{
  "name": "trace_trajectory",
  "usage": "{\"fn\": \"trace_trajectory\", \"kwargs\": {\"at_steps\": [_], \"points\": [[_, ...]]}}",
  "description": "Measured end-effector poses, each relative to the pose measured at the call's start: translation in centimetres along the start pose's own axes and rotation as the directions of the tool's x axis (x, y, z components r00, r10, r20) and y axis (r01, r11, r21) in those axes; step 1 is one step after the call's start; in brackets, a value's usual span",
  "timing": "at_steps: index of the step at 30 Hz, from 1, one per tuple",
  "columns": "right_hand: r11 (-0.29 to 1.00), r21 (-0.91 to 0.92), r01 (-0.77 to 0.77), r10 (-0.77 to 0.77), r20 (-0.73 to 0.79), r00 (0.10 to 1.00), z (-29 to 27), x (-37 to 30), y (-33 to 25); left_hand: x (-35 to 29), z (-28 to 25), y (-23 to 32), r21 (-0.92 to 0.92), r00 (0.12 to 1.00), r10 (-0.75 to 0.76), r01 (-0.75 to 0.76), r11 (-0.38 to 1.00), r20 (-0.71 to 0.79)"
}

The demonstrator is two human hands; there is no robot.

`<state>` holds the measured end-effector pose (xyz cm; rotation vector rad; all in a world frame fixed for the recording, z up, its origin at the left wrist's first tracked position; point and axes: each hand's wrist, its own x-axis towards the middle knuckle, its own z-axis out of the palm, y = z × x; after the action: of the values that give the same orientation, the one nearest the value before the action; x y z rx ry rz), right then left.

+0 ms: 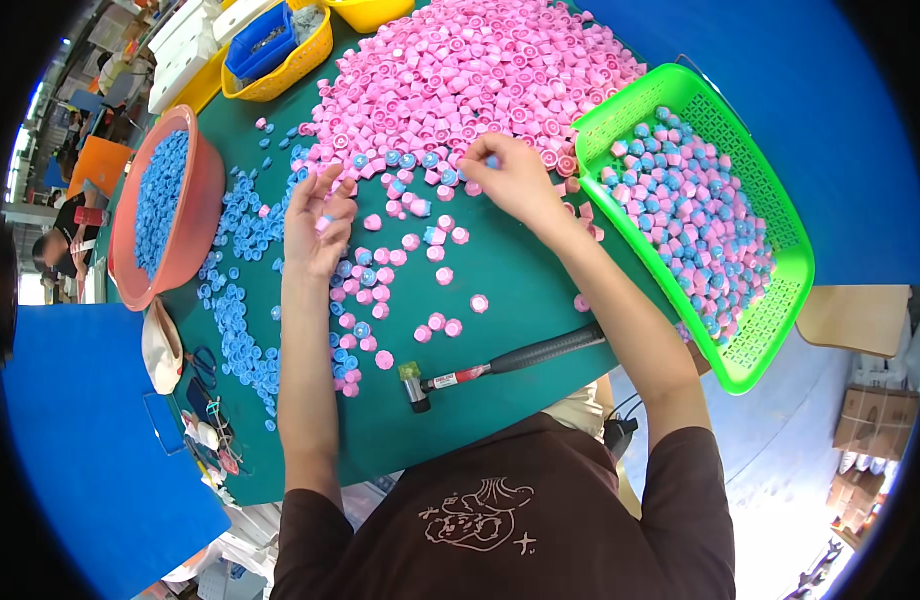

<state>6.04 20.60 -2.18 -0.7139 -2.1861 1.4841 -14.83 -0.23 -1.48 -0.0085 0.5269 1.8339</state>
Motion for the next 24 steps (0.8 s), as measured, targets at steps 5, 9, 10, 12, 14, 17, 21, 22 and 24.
{"fn": "trace_trajectory", "kwargs": {"at_steps": [5, 9, 10, 12, 14, 17, 21, 22, 24], "points": [[0.808, -0.518, 0.282, -0.358, -0.052, 0.932, 2.2, -0.4, -1.1, 3.2, 0.1, 0.7, 0.978, 0.837, 0.523, -0.208, 0.029, 0.162], [0.62, -0.694, 0.366, -0.467, 0.048, 0.883, 2.9, -0.8, 0.1, 4.7, 0.9, 0.0, 0.791, 0.784, 0.434, -0.116, -0.6, 0.444], [0.619, -0.71, 0.337, -0.429, 0.053, 0.902, 2.9, -0.9, 0.1, 4.8, 0.8, -0.1, 0.751, 0.822, 0.36, -0.119, -0.65, 0.442], [0.616, -0.726, 0.307, -0.39, 0.058, 0.919, 3.1, -1.0, -0.1, 5.0, 0.6, 0.2, 0.731, 0.789, 0.344, -0.185, -0.657, 0.509], [0.571, -0.773, 0.276, -0.355, 0.071, 0.932, 3.7, -0.8, -0.9, 5.2, 0.9, 0.6, 0.824, 0.875, 0.349, -0.092, -0.56, 0.335], [0.556, -0.772, 0.308, -0.364, 0.108, 0.925, 4.5, -0.2, -0.9, 5.4, 1.0, 0.6, 0.748, 0.852, 0.308, -0.137, -0.65, 0.424], [0.577, -0.671, 0.465, -0.509, 0.15, 0.848, 3.8, 0.7, 0.7, 4.9, 1.1, 0.5, 0.783, 0.88, 0.292, -0.13, -0.609, 0.374], [0.77, -0.466, 0.436, -0.448, 0.092, 0.889, 3.4, 0.7, 0.5, 4.6, 1.2, 0.5, 0.783, 0.88, 0.294, -0.13, -0.609, 0.374], [0.996, 0.09, -0.016, 0.01, 0.077, 0.997, 2.2, 0.8, -2.0, 4.2, 1.5, 0.7, 0.979, 0.892, 0.407, -0.157, -0.133, 0.198]]}}
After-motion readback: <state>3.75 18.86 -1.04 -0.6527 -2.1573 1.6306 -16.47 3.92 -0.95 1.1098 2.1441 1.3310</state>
